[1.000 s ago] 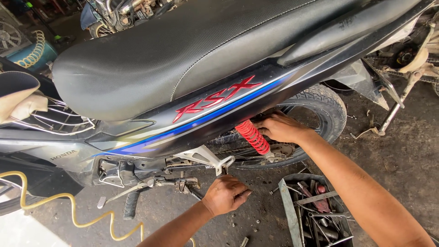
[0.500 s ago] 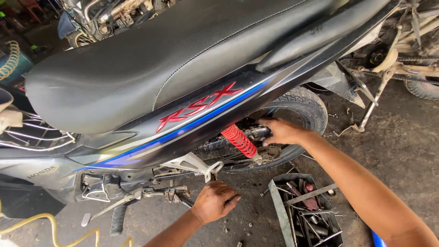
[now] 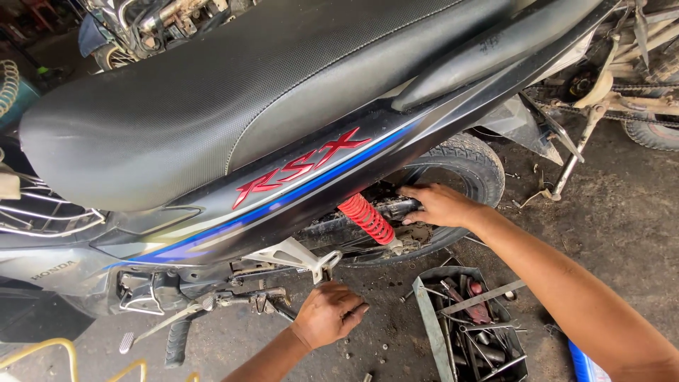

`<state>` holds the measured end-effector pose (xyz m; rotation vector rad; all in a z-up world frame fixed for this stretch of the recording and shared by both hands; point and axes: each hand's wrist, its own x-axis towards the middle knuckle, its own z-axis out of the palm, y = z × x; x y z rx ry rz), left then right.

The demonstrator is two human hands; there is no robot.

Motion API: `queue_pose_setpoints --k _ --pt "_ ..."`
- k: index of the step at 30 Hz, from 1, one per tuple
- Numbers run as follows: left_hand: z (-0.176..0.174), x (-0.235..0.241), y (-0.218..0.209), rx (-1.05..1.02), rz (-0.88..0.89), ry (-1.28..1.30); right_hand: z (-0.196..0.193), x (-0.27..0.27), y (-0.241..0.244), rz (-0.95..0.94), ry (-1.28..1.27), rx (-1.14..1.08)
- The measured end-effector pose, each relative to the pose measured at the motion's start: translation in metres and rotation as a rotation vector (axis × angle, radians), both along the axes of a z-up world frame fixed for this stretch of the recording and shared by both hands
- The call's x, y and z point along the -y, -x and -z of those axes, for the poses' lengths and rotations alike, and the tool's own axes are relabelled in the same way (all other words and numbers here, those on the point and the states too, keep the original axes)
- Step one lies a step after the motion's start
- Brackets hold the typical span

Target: The person uses a wrench to tighten bolts on the rear wheel and chain guard of a motorcycle. They repeatedly reach into a toolbox to select tools and work on the rear suspension area.

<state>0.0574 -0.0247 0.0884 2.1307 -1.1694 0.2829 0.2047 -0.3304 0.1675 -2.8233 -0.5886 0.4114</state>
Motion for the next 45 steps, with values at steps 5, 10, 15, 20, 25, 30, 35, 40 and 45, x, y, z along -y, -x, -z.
queue_pose_setpoints --k 5,10,15,20,25,30,35,40,45 --pt "-0.003 -0.001 0.001 0.021 -0.021 -0.051 0.008 0.009 -0.013 -0.027 0.004 -0.004" --pt "-0.005 -0.003 0.001 0.015 0.025 -0.011 0.013 0.012 -0.02 -0.095 -0.031 0.081" --pt "-0.002 -0.003 0.0 0.035 0.018 0.009 0.018 0.019 -0.015 -0.032 0.018 0.094" --pt "-0.003 -0.003 -0.002 0.042 -0.003 -0.024 0.027 0.024 -0.016 -0.073 0.005 0.145" --pt "-0.005 -0.003 0.0 0.062 -0.002 -0.01 0.038 0.016 0.011 -0.044 0.078 -0.034" --pt "-0.003 -0.006 0.007 0.033 -0.061 0.062 0.076 0.025 0.006 -0.046 0.068 0.084" --pt "-0.002 -0.017 0.02 0.103 -0.102 0.097 0.095 0.03 0.007 -0.048 -0.012 0.27" --pt "0.029 -0.051 0.022 0.172 -0.277 0.078 0.106 0.037 -0.003 -0.08 0.013 0.302" --pt "0.041 -0.11 0.002 0.178 -0.796 -0.049 0.095 0.035 0.0 -0.066 0.062 0.213"
